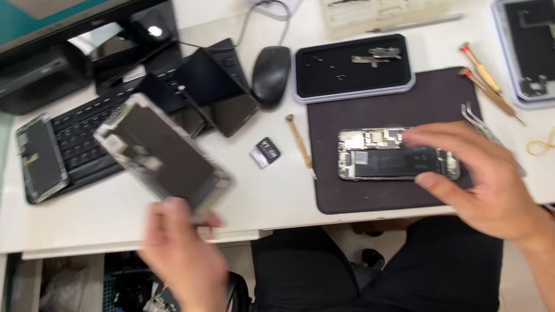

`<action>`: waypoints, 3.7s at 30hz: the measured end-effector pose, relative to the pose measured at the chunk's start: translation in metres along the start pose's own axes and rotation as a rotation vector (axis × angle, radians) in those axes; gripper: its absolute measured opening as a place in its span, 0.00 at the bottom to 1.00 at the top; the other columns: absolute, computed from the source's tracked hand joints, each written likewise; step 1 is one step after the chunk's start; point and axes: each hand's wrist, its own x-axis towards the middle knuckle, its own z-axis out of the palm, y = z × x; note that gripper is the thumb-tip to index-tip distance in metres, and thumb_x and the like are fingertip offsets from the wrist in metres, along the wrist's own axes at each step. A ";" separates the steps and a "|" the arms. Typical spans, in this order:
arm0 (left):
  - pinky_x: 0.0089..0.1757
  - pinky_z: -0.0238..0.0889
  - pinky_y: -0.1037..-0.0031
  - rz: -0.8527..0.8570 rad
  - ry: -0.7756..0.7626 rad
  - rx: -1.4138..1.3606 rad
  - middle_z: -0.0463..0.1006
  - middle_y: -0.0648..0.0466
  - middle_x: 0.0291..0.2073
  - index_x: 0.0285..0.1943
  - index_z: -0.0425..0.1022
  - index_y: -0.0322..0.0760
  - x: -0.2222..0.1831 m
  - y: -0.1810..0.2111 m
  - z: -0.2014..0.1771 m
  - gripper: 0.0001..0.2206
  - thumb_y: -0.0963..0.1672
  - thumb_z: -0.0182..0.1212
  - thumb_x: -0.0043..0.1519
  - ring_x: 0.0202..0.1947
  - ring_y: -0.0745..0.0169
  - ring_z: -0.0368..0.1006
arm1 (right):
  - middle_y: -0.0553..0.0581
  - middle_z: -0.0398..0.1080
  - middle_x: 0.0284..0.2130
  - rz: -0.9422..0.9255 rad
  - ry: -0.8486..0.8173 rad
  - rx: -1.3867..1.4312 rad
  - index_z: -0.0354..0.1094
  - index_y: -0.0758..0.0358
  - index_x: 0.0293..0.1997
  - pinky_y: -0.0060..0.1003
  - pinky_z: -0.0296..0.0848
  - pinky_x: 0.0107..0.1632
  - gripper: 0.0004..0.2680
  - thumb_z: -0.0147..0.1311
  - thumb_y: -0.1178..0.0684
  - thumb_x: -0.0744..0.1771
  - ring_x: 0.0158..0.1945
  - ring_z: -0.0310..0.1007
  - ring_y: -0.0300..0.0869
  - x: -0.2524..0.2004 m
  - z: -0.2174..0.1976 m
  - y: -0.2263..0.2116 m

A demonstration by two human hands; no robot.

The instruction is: The person repairs a smartphone by disassembling it, removing the battery, and cleaning the internal components with a brush. They then reassemble the phone by placing the screen back on and securing it.

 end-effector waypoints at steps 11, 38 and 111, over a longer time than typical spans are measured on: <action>0.35 0.69 0.76 -0.076 -0.932 0.144 0.82 0.49 0.39 0.51 0.73 0.33 -0.088 -0.032 0.149 0.12 0.47 0.63 0.68 0.32 0.66 0.75 | 0.59 0.78 0.43 0.472 0.072 0.552 0.69 0.76 0.60 0.30 0.74 0.48 0.14 0.53 0.61 0.68 0.44 0.76 0.38 0.005 -0.028 0.022; 0.32 0.70 0.71 0.363 -1.569 0.580 0.84 0.47 0.32 0.57 0.76 0.35 0.081 0.001 0.201 0.15 0.48 0.61 0.66 0.28 0.58 0.81 | 0.53 0.74 0.31 0.199 -0.181 -0.168 0.76 0.64 0.53 0.30 0.66 0.38 0.10 0.56 0.61 0.67 0.30 0.66 0.36 0.067 -0.043 0.026; 0.26 0.64 0.73 1.210 -1.296 0.704 0.70 0.53 0.25 0.45 0.72 0.29 0.043 -0.039 0.170 0.11 0.38 0.64 0.55 0.22 0.63 0.70 | 0.57 0.75 0.38 -0.395 -0.068 -0.701 0.79 0.69 0.43 0.39 0.65 0.42 0.09 0.67 0.61 0.60 0.37 0.73 0.42 0.018 0.016 0.039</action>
